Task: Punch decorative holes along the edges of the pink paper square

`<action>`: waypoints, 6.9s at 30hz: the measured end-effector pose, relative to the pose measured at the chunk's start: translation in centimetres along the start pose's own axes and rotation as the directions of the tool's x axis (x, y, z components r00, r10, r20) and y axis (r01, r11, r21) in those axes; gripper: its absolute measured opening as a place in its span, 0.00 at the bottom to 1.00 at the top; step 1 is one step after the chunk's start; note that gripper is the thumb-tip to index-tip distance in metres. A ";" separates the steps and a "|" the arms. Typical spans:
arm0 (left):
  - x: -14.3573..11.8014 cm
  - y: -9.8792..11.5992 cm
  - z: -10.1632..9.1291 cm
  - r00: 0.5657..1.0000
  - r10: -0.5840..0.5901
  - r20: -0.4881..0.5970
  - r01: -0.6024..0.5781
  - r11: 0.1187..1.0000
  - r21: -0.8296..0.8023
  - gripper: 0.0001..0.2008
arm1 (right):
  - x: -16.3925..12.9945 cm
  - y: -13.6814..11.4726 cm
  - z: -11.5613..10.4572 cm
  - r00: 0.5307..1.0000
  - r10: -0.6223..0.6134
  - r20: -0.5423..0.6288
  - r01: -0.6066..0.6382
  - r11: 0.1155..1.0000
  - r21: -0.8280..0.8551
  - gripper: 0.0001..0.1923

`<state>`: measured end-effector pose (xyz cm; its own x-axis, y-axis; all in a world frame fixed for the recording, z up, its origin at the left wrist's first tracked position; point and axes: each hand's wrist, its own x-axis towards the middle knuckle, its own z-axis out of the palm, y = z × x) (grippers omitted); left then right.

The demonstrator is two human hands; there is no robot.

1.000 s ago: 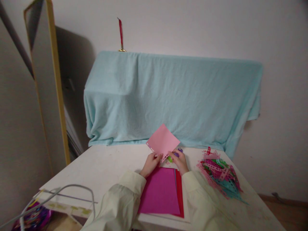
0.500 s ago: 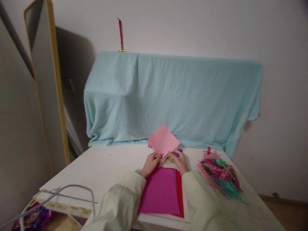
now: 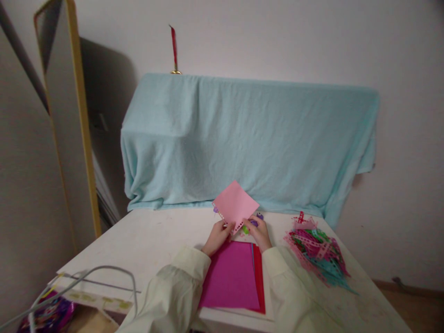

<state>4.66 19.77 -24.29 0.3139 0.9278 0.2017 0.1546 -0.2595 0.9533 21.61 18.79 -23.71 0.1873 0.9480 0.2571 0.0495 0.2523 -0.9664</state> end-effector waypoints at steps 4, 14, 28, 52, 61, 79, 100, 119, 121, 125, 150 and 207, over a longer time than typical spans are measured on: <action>0.0 -0.1 0.0 1.000 0.002 0.006 -0.002 1.000 -0.010 0.23 | 0.1 0.0 -0.1 1.000 0.011 0.003 -0.011 1.000 -0.019 0.17; -0.1 -0.2 0.0 1.000 -0.017 0.006 0.017 1.000 0.007 0.24 | 0.1 0.2 0.0 1.000 0.017 -0.009 -0.017 1.000 0.004 0.18; -0.1 0.0 0.1 1.000 -0.012 0.022 0.011 1.000 0.020 0.24 | -0.1 -0.1 0.0 0.999 0.049 0.000 -0.049 0.999 0.017 0.18; 0.0 -1.2 0.0 0.995 0.013 0.096 -0.023 0.994 0.106 0.24 | 0.2 0.5 0.2 0.997 0.071 0.006 -0.071 0.997 0.031 0.17; 0.1 -1.5 0.0 0.995 -0.003 0.104 -0.010 0.992 0.125 0.25 | 0.3 0.8 0.1 0.996 0.082 0.024 -0.083 0.996 0.026 0.17; 0.1 -1.7 0.1 0.994 -0.003 0.110 -0.008 0.995 0.104 0.25 | 0.5 1.5 0.0 0.997 0.072 0.023 -0.072 0.997 0.007 0.17; 0.2 -1.5 0.2 0.994 0.012 0.110 -0.022 0.995 0.092 0.24 | 0.3 0.5 0.2 0.998 0.066 -0.004 -0.066 0.997 0.025 0.18; 0.0 -1.0 0.1 0.993 -0.022 0.118 0.007 0.992 0.122 0.26 | 0.3 0.7 0.1 0.996 0.088 0.026 -0.090 0.995 0.047 0.19; 0.1 -1.2 0.1 0.993 -0.016 0.118 0.002 0.992 0.123 0.26 | 0.3 0.9 0.0 0.996 0.085 0.034 -0.086 0.995 0.047 0.19; 0.2 -1.5 0.1 0.993 -0.020 0.116 0.005 0.992 0.128 0.27 | 0.4 1.0 0.0 0.997 0.070 0.034 -0.072 0.996 0.049 0.19; 0.1 -1.4 0.2 0.995 -0.029 0.097 0.016 0.991 0.134 0.27 | 0.2 0.4 0.0 0.997 0.081 0.008 -0.081 0.992 0.092 0.17; 0.3 -0.5 -1.4 0.941 0.051 -0.335 -0.005 0.991 0.137 0.28 | 1.0 -0.6 -1.9 0.942 -0.009 -0.336 0.084 0.974 0.212 0.23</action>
<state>3.32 20.57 -24.38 -0.0110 0.9495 0.3137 0.2802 -0.2982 0.9125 23.61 19.27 -22.89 0.5054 0.8257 0.2505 -0.1437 0.3668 -0.9191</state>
